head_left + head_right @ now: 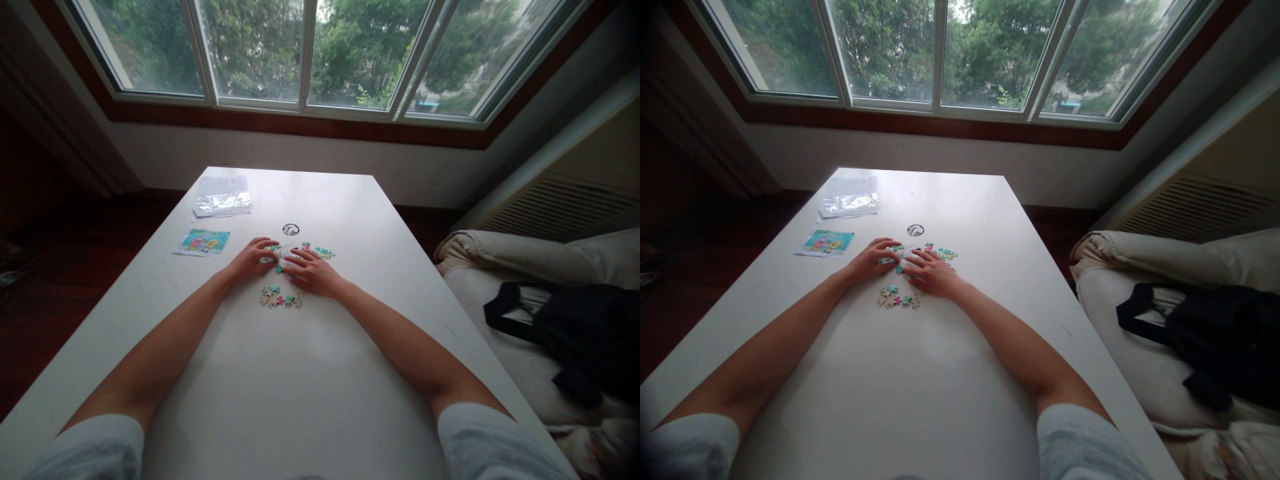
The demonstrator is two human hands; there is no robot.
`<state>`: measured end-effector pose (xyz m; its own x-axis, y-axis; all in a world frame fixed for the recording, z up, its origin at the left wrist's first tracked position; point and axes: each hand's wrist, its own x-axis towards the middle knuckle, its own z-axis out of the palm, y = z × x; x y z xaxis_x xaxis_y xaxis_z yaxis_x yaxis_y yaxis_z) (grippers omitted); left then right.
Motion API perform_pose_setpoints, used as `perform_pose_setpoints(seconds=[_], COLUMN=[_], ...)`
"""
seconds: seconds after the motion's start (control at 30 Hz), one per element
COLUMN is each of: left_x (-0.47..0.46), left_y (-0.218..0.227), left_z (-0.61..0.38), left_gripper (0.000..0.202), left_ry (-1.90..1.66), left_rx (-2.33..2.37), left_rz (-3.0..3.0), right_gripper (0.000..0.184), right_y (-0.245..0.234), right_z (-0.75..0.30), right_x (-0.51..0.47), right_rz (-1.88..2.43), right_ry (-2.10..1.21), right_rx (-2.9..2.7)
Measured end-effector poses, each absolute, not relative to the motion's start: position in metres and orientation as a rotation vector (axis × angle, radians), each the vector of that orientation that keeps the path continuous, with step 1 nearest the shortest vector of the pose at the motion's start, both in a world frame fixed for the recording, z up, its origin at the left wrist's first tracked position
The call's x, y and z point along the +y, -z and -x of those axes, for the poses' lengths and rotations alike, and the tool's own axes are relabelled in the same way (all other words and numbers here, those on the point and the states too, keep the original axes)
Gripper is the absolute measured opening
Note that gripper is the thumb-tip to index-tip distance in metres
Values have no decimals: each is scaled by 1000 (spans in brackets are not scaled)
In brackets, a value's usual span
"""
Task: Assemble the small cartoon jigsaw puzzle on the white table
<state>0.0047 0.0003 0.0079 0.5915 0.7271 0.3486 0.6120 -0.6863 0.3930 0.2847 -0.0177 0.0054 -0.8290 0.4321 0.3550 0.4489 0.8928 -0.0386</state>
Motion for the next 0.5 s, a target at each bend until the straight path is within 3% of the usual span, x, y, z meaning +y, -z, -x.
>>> perform_pose_setpoints(seconds=[0.5], left_x=[-6], left_y=[-20], left_z=[-11], left_gripper=[13], left_ry=[-519], left_rx=[1056], left_rz=[-2799], right_gripper=[38], right_y=[-6], right_z=[-284], right_x=[-18], right_rz=[670], right_ry=[66], right_rx=[-2714])
